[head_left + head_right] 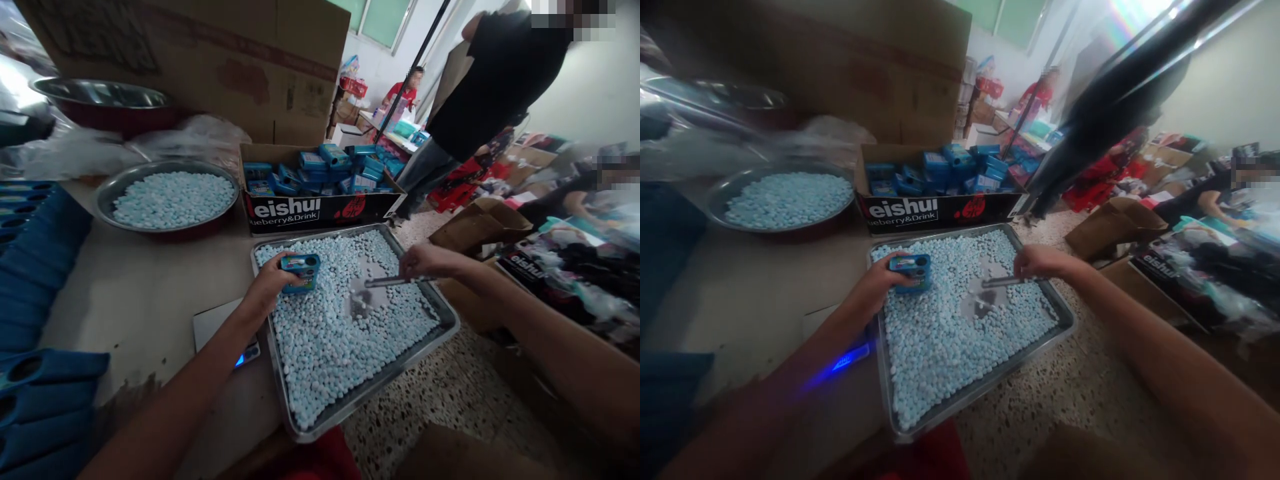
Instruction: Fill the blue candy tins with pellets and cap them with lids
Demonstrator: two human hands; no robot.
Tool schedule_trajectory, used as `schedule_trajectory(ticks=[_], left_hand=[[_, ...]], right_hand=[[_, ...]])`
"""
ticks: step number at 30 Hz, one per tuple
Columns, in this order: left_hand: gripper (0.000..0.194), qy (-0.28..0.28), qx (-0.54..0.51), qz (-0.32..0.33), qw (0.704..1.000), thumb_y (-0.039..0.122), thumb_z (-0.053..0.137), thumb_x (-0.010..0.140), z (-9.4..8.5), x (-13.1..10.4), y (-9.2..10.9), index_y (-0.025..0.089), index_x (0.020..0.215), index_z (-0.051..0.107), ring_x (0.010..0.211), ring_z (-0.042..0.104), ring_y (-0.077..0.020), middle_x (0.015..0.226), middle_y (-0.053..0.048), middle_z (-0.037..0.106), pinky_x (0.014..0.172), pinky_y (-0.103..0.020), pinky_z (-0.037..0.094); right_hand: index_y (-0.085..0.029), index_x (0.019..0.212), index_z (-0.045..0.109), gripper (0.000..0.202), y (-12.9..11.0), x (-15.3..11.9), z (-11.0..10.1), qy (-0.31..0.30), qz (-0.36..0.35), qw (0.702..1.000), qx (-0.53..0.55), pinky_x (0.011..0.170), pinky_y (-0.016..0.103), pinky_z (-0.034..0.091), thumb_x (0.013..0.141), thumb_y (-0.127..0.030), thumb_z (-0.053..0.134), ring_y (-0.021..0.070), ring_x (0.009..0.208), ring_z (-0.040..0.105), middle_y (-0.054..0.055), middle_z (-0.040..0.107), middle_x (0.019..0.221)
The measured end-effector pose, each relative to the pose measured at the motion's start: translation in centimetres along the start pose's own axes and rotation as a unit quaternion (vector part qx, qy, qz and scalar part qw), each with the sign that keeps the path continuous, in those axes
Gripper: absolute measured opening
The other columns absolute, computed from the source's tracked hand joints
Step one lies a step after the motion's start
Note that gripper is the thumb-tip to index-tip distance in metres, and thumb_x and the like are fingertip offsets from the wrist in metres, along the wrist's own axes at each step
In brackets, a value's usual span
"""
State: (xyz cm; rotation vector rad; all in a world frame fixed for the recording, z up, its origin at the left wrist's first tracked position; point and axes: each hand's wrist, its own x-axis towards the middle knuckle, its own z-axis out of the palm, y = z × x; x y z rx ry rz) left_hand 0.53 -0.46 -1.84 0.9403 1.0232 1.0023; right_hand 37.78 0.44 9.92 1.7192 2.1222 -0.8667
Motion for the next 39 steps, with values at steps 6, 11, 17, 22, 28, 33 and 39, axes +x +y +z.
schedule_trajectory(ticks=[6,11,17,22,28,33,39], left_hand=[[0.043,0.034,0.146,0.062,0.987,0.01,0.073,0.05,-0.4,-1.7,1.2,0.021,0.092,0.075,0.072,0.062,-0.0216,0.075,-0.001,0.069,0.067,-0.031,0.048],[0.039,0.074,0.201,0.148,0.966,0.015,0.076,0.057,-1.1,-2.0,1.9,0.022,0.095,0.076,0.075,0.063,-0.022,0.081,-0.001,0.07,0.071,-0.032,0.049],[0.043,0.087,0.146,0.144,0.975,0.014,0.078,0.051,-1.8,-1.1,2.0,0.02,0.094,0.076,0.08,0.065,-0.0228,0.086,-0.002,0.071,0.074,-0.032,0.051],[0.044,0.033,0.171,0.147,0.974,0.016,0.079,0.052,-1.1,-0.6,1.7,0.02,0.095,0.077,0.074,0.065,-0.0213,0.08,-0.001,0.071,0.069,-0.03,0.051],[0.041,-0.022,0.197,0.125,0.972,0.012,0.074,0.052,0.1,-0.8,1.4,0.02,0.092,0.077,0.063,0.061,-0.0185,0.072,-0.001,0.069,0.058,-0.027,0.046],[0.045,-0.06,0.194,0.082,0.976,0.01,0.069,0.05,0.9,-1.0,1.2,0.02,0.093,0.078,0.064,0.062,-0.0196,0.072,-0.002,0.07,0.058,-0.029,0.048],[0.044,-0.085,0.149,0.019,0.985,0.01,0.067,0.049,1.4,-1.2,1.7,0.019,0.091,0.076,0.072,0.065,-0.0229,0.079,-0.005,0.073,0.063,-0.032,0.049]], right_hand=[[-0.025,0.073,0.078,0.016,-3.2,2.8,11.5,0.073,-0.057,0.993,0.072,0.07,0.03,0.044,0.076,-0.016,0.065,0.0214,0.075,0.066,0.003,0.075,0.075],[-0.027,0.079,0.076,0.012,-8.9,7.5,16.3,0.073,-0.145,0.956,0.243,0.078,0.035,0.046,0.077,-0.021,0.067,0.0261,0.085,0.066,0.0,0.075,0.085],[-0.021,0.083,0.076,0.014,-6.3,6.3,13.3,0.088,-0.145,0.935,0.311,0.07,0.03,0.046,0.079,-0.032,0.068,0.0183,0.073,0.06,0.001,0.071,0.077],[-0.016,0.087,0.077,0.022,-6.5,2.8,6.2,0.085,-0.139,0.935,0.315,0.059,0.024,0.039,0.072,-0.031,0.071,0.0106,0.06,0.052,-0.001,0.067,0.069],[-0.017,0.078,0.079,0.017,-8.6,2.1,-0.3,0.061,-0.114,0.977,0.172,0.055,0.023,0.035,0.067,-0.025,0.069,0.0101,0.056,0.051,-0.003,0.064,0.063],[-0.018,0.07,0.079,0.01,-11.4,2.9,-3.4,0.024,-0.112,0.992,0.052,0.058,0.025,0.035,0.062,-0.016,0.074,0.0112,0.057,0.053,-0.003,0.063,0.059],[-0.018,0.073,0.08,0.008,-12.6,1.9,-6.3,-0.01,-0.121,0.992,0.022,0.061,0.026,0.036,0.065,-0.016,0.077,0.0121,0.061,0.053,-0.003,0.062,0.058]])
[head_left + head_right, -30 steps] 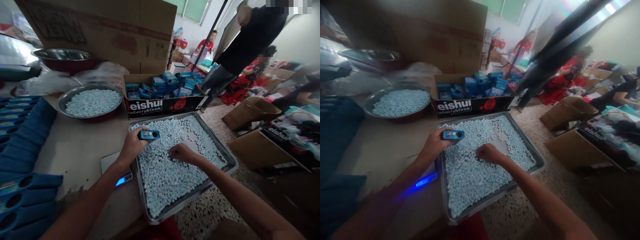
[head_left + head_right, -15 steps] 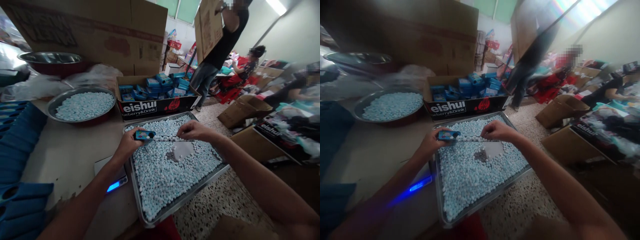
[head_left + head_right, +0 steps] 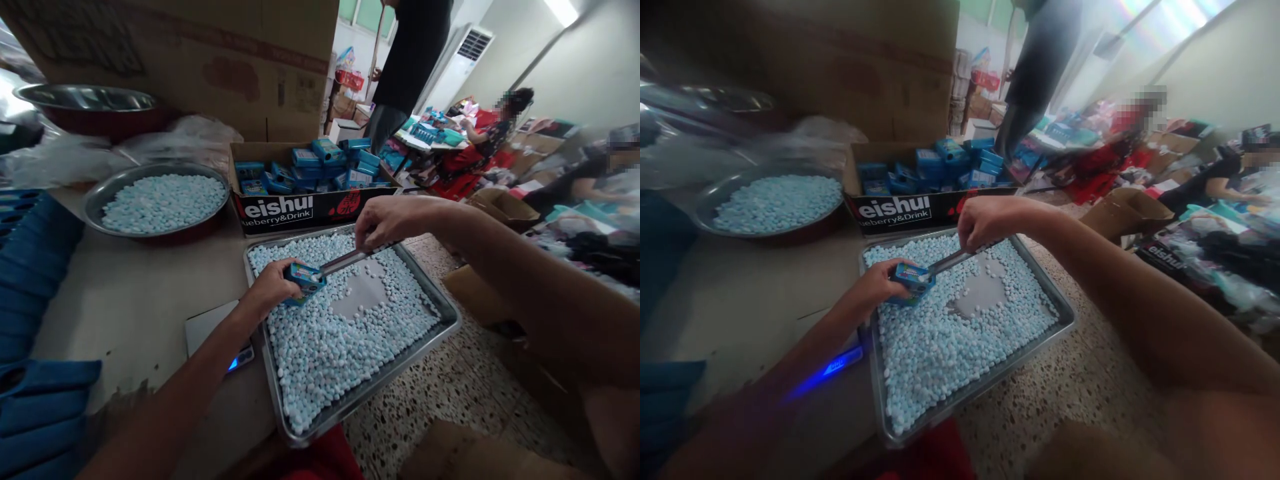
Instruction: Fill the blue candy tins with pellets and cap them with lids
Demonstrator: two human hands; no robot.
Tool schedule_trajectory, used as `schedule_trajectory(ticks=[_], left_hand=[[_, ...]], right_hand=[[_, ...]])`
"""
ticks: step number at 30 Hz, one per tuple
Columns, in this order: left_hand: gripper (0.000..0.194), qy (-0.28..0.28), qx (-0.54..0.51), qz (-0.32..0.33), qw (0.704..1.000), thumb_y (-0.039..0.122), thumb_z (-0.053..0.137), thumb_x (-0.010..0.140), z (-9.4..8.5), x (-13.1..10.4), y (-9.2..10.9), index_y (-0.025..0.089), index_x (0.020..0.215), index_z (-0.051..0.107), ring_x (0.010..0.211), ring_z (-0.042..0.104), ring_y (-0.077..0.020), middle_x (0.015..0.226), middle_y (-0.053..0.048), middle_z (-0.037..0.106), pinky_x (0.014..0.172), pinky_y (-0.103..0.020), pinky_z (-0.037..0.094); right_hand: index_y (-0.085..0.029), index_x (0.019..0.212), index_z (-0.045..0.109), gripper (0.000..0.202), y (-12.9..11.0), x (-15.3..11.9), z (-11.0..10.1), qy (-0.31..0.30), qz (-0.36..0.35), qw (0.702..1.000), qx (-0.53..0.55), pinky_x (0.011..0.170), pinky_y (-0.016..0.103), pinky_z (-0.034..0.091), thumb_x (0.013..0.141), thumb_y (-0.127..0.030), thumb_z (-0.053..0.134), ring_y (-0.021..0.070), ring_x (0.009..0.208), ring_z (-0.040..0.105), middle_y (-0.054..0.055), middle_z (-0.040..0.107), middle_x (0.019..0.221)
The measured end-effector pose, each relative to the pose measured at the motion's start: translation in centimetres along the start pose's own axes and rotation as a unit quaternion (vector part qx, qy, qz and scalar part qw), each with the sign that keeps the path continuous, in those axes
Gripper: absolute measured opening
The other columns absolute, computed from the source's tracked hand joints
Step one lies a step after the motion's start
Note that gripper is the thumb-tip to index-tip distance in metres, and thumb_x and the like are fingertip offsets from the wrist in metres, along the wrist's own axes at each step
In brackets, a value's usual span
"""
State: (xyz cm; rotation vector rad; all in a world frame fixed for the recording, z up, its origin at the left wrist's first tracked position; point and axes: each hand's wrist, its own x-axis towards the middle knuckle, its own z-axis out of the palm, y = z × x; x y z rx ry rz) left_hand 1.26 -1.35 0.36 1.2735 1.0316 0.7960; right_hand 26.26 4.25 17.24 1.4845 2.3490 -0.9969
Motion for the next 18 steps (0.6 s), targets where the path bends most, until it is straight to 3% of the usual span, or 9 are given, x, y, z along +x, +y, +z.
schedule_trajectory(ticks=[2,4,8,10,12,14,18], left_hand=[[0.045,0.008,-0.007,-0.01,1.0,0.009,0.065,0.048,-0.5,0.0,-0.1,0.019,0.09,0.076,0.066,0.062,-0.0215,0.075,-0.005,0.071,0.058,-0.03,0.046],[0.045,0.047,0.006,0.003,0.999,0.008,0.063,0.047,-1.1,0.0,-0.3,0.021,0.088,0.075,0.06,0.058,-0.0183,0.067,-0.002,0.068,0.053,-0.027,0.042],[0.043,0.077,0.033,0.038,0.996,0.009,0.059,0.047,-2.2,-0.2,-0.7,0.021,0.086,0.075,0.057,0.053,-0.015,0.064,0.001,0.062,0.049,-0.024,0.037],[0.044,0.073,0.02,0.026,0.997,0.01,0.058,0.048,-2.6,-0.5,-0.6,0.021,0.087,0.075,0.057,0.054,-0.0155,0.063,0.001,0.062,0.049,-0.023,0.038],[0.045,0.073,0.007,0.016,0.997,0.011,0.058,0.048,-3.0,-0.9,-0.3,0.02,0.089,0.075,0.058,0.054,-0.0162,0.063,0.001,0.061,0.05,-0.024,0.04],[0.044,0.073,-0.01,0.012,0.997,0.011,0.06,0.048,-3.7,-1.2,0.0,0.019,0.088,0.075,0.059,0.055,-0.0165,0.064,0.001,0.062,0.051,-0.024,0.041],[0.043,0.086,-0.062,0.023,0.994,0.009,0.068,0.049,-5.0,-1.6,-0.1,0.02,0.09,0.074,0.067,0.06,-0.0174,0.073,0.001,0.068,0.06,-0.026,0.046]], right_hand=[[-0.019,0.075,0.08,0.009,2.0,-1.2,0.6,0.017,0.008,1.0,-0.004,0.061,0.026,0.036,0.068,-0.019,0.075,0.013,0.063,0.055,-0.002,0.066,0.063],[-0.021,0.075,0.08,0.009,5.6,-2.5,2.4,0.044,0.04,0.998,-0.03,0.06,0.026,0.036,0.069,-0.019,0.074,0.0135,0.062,0.056,-0.001,0.068,0.065],[-0.022,0.075,0.08,0.013,13.6,-3.8,7.8,0.132,0.19,0.962,-0.146,0.058,0.026,0.033,0.071,-0.016,0.068,0.0145,0.061,0.056,0.0,0.068,0.064],[-0.022,0.08,0.08,0.015,15.4,-2.7,10.6,0.154,0.196,0.96,-0.13,0.059,0.025,0.034,0.075,-0.017,0.067,0.0149,0.064,0.059,0.001,0.071,0.069],[-0.021,0.084,0.08,0.016,14.9,-0.2,13.3,0.157,0.133,0.976,-0.069,0.064,0.024,0.038,0.079,-0.018,0.066,0.0156,0.071,0.063,0.001,0.075,0.077],[-0.021,0.086,0.081,0.015,13.0,3.0,15.8,0.152,0.05,0.987,-0.006,0.069,0.024,0.041,0.081,-0.02,0.067,0.0167,0.076,0.066,0.002,0.077,0.082],[-0.019,0.085,0.08,0.014,9.8,7.5,19.3,0.142,-0.077,0.979,0.122,0.073,0.025,0.046,0.081,-0.021,0.067,0.0172,0.077,0.068,0.002,0.076,0.083]])
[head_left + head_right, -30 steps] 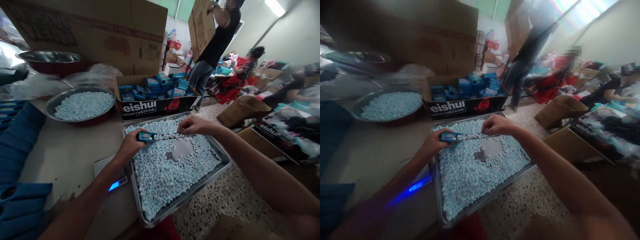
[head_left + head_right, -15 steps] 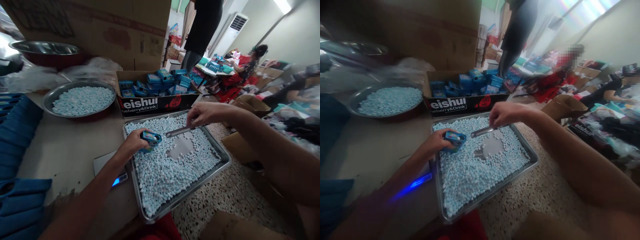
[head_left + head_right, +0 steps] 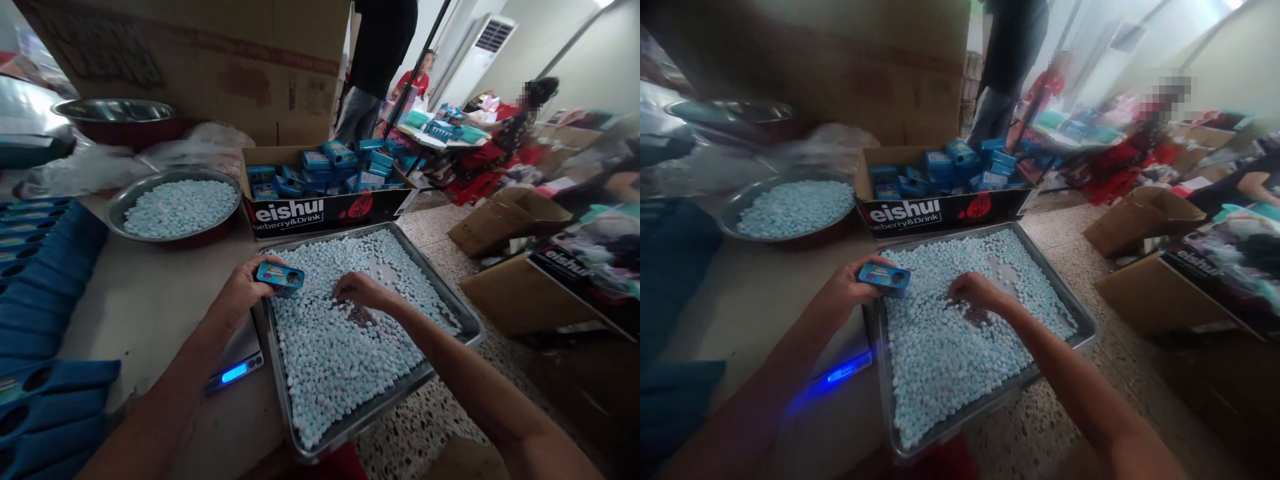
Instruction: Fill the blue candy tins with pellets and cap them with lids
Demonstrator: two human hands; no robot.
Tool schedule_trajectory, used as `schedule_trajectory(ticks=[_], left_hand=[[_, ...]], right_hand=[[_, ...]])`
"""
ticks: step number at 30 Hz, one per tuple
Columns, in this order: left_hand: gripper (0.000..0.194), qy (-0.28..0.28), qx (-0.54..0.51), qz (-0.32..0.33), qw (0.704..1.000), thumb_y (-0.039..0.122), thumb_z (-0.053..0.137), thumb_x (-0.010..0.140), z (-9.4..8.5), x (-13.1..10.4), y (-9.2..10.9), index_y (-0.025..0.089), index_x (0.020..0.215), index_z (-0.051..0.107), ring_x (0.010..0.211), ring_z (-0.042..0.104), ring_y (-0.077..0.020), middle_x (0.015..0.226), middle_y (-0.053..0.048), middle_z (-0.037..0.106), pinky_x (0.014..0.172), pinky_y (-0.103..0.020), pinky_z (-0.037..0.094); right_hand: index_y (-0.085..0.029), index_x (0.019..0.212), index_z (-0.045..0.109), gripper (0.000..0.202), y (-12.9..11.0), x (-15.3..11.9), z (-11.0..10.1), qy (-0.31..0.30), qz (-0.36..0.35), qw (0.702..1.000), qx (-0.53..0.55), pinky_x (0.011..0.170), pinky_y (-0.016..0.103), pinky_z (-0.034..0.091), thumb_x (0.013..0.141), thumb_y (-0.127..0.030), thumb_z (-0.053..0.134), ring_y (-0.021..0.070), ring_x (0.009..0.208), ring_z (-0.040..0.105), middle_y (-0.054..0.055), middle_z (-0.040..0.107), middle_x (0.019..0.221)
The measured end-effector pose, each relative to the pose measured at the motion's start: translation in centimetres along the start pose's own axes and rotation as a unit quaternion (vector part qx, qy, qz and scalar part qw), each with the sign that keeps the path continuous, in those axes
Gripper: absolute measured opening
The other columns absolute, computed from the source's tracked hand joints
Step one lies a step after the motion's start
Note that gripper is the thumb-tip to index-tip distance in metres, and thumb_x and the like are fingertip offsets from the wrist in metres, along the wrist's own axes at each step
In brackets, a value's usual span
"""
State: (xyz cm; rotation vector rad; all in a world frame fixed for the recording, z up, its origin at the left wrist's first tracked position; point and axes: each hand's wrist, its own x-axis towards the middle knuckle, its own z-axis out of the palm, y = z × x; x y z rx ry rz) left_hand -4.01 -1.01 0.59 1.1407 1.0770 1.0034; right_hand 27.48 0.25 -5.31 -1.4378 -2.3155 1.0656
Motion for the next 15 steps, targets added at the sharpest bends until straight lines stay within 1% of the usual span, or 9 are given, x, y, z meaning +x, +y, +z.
schedule_trajectory(ticks=[1,3,6,8,10,12,15], left_hand=[[0.042,0.001,-0.008,0.005,1.0,0.009,0.069,0.05,-0.2,0.0,-0.1,0.02,0.09,0.074,0.07,0.061,-0.0179,0.076,0.001,0.069,0.063,-0.026,0.047],[0.041,0.001,-0.011,0.011,1.0,0.009,0.072,0.052,-0.3,0.0,-0.5,0.02,0.091,0.073,0.075,0.063,-0.0188,0.081,0.0,0.07,0.067,-0.028,0.048],[0.039,-0.003,0.007,0.018,1.0,0.01,0.071,0.054,0.4,0.1,-0.9,0.02,0.092,0.073,0.076,0.064,-0.019,0.083,0.0,0.071,0.071,-0.029,0.049],[0.039,-0.009,0.018,0.02,1.0,0.01,0.071,0.055,1.0,0.1,-0.8,0.021,0.093,0.073,0.076,0.064,-0.0191,0.083,0.0,0.071,0.071,-0.03,0.05],[0.04,-0.019,0.026,0.02,0.999,0.011,0.072,0.055,1.5,0.0,-0.5,0.021,0.093,0.074,0.076,0.064,-0.0192,0.082,0.0,0.071,0.071,-0.03,0.05],[0.041,-0.025,0.026,0.02,0.999,0.011,0.072,0.054,1.7,-0.2,0.0,0.02,0.094,0.074,0.076,0.064,-0.0192,0.083,0.0,0.071,0.07,-0.03,0.05],[0.041,-0.014,0.025,0.028,0.999,0.013,0.074,0.053,1.8,-0.6,0.6,0.02,0.093,0.073,0.075,0.064,-0.0186,0.081,0.0,0.07,0.07,-0.029,0.05]], right_hand=[[-0.018,0.084,0.08,0.013,0.0,0.0,0.3,0.003,-0.007,1.0,0.028,0.073,0.025,0.047,0.081,-0.023,0.068,0.0173,0.076,0.067,0.003,0.076,0.082],[-0.018,0.085,0.079,0.015,-0.1,-0.7,-0.5,0.014,0.006,0.997,0.073,0.071,0.026,0.049,0.08,-0.029,0.071,0.0178,0.075,0.067,0.003,0.076,0.081],[-0.018,0.087,0.079,0.022,-1.2,-2.8,-3.9,0.018,0.026,0.992,0.122,0.07,0.026,0.05,0.079,-0.038,0.075,0.0177,0.077,0.067,0.004,0.076,0.082],[-0.018,0.089,0.079,0.024,-2.8,-3.8,-6.4,0.012,0.026,0.99,0.136,0.069,0.026,0.05,0.079,-0.04,0.076,0.0167,0.077,0.066,0.004,0.075,0.083],[-0.018,0.089,0.079,0.023,-4.5,-4.2,-8.6,0.002,0.024,0.99,0.14,0.068,0.025,0.05,0.078,-0.039,0.077,0.0153,0.075,0.065,0.003,0.075,0.083],[-0.019,0.088,0.079,0.022,-6.0,-4.2,-10.1,-0.011,0.028,0.989,0.147,0.067,0.025,0.049,0.077,-0.037,0.079,0.0142,0.073,0.065,0.003,0.075,0.081],[-0.019,0.087,0.079,0.022,-7.3,-3.9,-11.2,-0.023,0.043,0.985,0.166,0.064,0.025,0.048,0.074,-0.037,0.08,0.0129,0.069,0.063,0.001,0.074,0.078]])
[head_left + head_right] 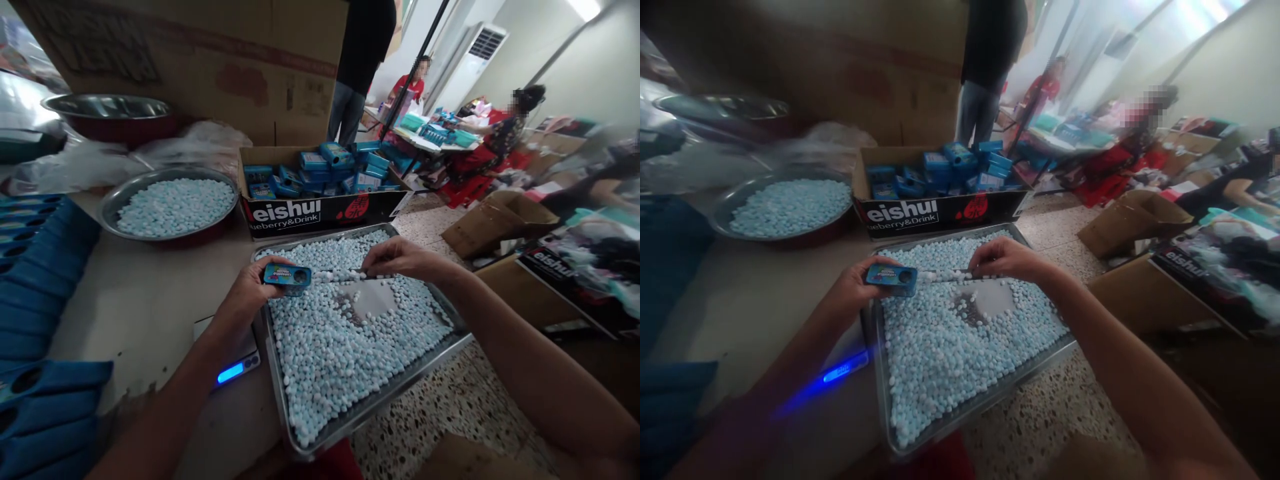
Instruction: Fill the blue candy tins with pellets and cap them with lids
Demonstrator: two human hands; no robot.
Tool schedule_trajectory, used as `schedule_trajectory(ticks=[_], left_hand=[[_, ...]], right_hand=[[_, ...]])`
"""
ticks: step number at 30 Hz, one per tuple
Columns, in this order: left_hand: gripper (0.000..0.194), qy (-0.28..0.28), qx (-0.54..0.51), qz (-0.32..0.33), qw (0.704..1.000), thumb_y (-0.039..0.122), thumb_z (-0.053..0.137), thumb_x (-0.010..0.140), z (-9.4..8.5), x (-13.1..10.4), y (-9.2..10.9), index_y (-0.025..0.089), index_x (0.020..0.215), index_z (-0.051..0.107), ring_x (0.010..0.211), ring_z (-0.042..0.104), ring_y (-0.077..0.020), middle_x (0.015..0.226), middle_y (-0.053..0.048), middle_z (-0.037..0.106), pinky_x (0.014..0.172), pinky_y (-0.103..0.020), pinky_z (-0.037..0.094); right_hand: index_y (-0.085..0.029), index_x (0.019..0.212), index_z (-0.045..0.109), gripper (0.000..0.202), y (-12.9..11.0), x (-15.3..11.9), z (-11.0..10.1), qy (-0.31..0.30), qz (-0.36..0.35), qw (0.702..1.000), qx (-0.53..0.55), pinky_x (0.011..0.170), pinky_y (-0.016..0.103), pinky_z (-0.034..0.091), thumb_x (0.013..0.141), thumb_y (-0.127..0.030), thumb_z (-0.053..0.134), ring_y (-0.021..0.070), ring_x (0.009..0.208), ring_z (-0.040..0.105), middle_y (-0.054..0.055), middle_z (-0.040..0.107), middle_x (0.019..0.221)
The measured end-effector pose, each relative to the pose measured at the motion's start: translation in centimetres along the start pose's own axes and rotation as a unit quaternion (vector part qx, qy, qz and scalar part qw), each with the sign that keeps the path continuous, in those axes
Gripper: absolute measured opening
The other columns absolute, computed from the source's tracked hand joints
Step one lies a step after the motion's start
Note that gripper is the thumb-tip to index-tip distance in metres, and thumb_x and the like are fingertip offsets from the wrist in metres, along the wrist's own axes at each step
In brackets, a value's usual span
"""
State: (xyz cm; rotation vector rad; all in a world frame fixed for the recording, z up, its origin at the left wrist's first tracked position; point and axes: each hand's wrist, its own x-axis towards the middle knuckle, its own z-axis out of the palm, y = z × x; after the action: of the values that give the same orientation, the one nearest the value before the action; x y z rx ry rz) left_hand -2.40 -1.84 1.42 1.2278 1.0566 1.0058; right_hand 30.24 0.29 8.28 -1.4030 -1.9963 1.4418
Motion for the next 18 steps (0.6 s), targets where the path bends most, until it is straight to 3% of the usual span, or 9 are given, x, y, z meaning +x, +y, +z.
schedule_trajectory(ticks=[5,11,14,18], left_hand=[[0.039,-0.01,0.054,0.022,0.998,0.013,0.072,0.056,0.4,-0.3,0.2,0.02,0.094,0.074,0.072,0.063,-0.0179,0.077,0.0,0.069,0.067,-0.028,0.049],[0.043,-0.032,0.126,0.054,0.99,0.008,0.069,0.057,1.5,-0.1,-0.3,0.02,0.098,0.076,0.081,0.067,-0.0204,0.091,-0.004,0.073,0.074,-0.031,0.053],[0.042,-0.04,0.103,0.035,0.993,0.012,0.074,0.058,1.7,0.0,-0.4,0.019,0.099,0.075,0.079,0.068,-0.0203,0.088,-0.004,0.073,0.073,-0.031,0.053],[0.046,-0.043,0.023,-0.016,0.999,0.013,0.079,0.053,1.6,-0.5,0.0,0.019,0.098,0.075,0.079,0.068,-0.0204,0.084,-0.003,0.073,0.074,-0.031,0.053]], right_hand=[[-0.019,0.083,0.08,0.02,-1.8,0.8,0.1,-0.007,0.004,0.999,-0.043,0.059,0.024,0.043,0.073,-0.036,0.079,0.0111,0.062,0.058,0.0,0.072,0.071],[-0.019,0.078,0.081,0.014,-3.5,1.1,-0.9,-0.017,0.021,0.99,-0.138,0.056,0.024,0.039,0.072,-0.031,0.077,0.0113,0.059,0.055,-0.001,0.068,0.064],[-0.018,0.08,0.081,0.019,-1.6,0.7,-0.9,-0.009,0.055,0.995,-0.087,0.057,0.025,0.04,0.069,-0.033,0.08,0.0118,0.059,0.055,-0.001,0.069,0.065],[-0.017,0.078,0.08,0.028,2.8,0.4,1.9,0.036,0.079,0.994,0.064,0.063,0.027,0.045,0.061,-0.037,0.087,0.0128,0.063,0.059,0.002,0.072,0.07]])
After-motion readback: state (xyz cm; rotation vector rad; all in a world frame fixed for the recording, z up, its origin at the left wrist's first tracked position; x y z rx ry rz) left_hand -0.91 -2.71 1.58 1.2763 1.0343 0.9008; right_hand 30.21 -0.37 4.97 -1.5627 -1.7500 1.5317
